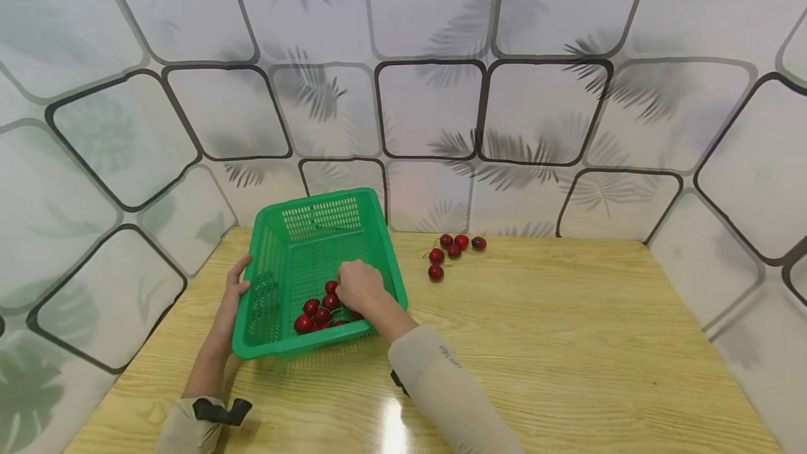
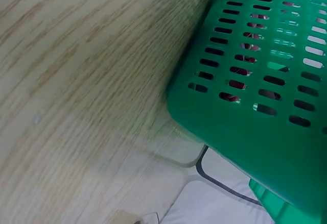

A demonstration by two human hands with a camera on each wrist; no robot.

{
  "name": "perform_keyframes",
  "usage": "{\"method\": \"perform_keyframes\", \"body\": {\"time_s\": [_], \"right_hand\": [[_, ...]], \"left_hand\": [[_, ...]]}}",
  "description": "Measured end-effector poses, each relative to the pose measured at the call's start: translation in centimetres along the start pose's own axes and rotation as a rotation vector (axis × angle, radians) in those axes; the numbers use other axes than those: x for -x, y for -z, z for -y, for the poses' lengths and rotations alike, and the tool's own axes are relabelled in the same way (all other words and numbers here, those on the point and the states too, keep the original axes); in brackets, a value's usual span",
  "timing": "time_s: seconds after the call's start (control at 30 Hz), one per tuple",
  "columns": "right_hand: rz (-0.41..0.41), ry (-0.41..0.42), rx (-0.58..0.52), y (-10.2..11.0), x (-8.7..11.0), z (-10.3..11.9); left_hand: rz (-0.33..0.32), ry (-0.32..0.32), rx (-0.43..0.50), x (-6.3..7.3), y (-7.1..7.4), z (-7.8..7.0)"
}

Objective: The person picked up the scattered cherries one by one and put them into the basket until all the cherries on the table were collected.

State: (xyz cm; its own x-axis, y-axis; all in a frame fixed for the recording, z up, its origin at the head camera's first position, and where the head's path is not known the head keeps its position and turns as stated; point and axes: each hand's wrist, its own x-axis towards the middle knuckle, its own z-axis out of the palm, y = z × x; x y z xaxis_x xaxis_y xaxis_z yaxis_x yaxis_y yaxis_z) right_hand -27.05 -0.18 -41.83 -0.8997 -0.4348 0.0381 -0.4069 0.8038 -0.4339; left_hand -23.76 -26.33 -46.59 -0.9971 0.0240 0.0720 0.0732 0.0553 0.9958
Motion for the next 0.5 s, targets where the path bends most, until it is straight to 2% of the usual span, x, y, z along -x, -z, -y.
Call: {"method": "perform_keyframes", "body": {"time_s": [0.13, 0.5], "right_hand": [[0.025, 0.001, 0.060, -0.06, -0.05, 0.02], [0.070, 0.000, 0.088, -0.20, 0.22, 0.08]], "left_hand": [[-0.003, -0.001, 0.002, -0.09, 0.02, 0.02], [0.004, 0.010, 0.027, 0.05, 0.04, 0.04]]}}
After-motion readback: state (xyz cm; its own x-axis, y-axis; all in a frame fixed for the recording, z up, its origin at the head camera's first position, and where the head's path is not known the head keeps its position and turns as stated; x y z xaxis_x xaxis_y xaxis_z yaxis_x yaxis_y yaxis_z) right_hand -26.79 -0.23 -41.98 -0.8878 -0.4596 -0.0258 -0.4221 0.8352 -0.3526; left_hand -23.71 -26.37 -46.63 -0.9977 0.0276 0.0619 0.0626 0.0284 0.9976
